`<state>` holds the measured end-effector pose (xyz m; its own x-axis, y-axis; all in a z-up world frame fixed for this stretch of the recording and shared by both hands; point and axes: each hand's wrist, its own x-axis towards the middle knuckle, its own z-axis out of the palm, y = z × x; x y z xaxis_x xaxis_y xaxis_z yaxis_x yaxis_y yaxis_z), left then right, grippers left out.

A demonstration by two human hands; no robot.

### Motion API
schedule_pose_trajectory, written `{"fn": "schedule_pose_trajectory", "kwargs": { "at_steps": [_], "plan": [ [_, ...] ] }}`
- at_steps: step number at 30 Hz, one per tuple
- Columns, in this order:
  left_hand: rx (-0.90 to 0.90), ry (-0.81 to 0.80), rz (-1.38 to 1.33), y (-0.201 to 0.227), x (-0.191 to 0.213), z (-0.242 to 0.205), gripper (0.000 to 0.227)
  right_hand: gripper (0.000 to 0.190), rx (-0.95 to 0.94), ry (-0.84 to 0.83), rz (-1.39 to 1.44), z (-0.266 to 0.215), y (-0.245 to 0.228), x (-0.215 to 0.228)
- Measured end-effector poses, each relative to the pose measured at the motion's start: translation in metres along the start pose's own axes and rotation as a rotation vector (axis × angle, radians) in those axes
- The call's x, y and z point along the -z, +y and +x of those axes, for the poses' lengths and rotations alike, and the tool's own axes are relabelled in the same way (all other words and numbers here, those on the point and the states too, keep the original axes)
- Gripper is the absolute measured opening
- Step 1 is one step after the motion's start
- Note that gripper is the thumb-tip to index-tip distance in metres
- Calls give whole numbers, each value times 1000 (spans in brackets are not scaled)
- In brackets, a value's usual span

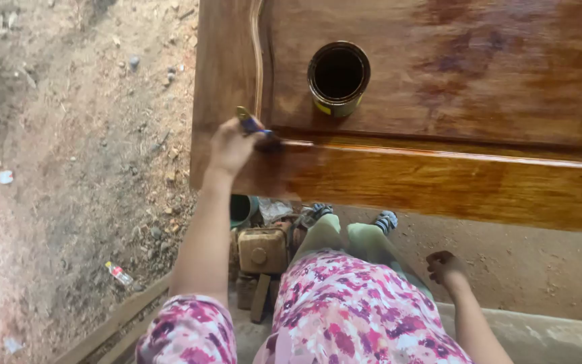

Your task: Apply a wood stain or varnish to a wooden door using a paintbrush.

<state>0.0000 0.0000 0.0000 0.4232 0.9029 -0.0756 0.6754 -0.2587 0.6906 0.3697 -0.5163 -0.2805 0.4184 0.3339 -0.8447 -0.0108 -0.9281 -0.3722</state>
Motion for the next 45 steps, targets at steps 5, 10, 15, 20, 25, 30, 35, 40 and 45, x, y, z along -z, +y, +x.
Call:
{"fn": "schedule_pose_trajectory", "kwargs": {
  "at_steps": [5, 10, 15, 20, 25, 30, 35, 40, 45],
  "plan": [
    [93, -74, 42, 12, 8, 11, 4, 27, -36, -10, 16, -1, 15, -10],
    [12, -192, -326, 5, -68, 20, 18, 30, -99, -8, -43, -24, 17, -17],
    [-28, -310, -602, 41, -130, 22, 17, 33, -150, 19, 3, -42, 26, -20],
    [-76, -267, -1090, 34, -137, 31, 19, 33, -135, 21, 46, -40, 33, -20],
    [-6, -245, -390, -11, -76, 31, 14, 33, -161, -14, 68, -17, 43, -23],
    [-5, -98, 14, -32, -6, 28, 17, 32, -25, 8, 59, -12, 39, -27],
    [-4, -102, 333, 16, -16, 21, 14, 31, -99, 24, 60, -39, 21, -26],
    [-299, -61, 365, 49, -83, -5, 24, 31, -108, 54, 31, -46, 32, -30],
    [-147, -62, -320, 107, -129, -36, 17, 31, -160, 49, 16, -32, 66, -43]
  ]
}}
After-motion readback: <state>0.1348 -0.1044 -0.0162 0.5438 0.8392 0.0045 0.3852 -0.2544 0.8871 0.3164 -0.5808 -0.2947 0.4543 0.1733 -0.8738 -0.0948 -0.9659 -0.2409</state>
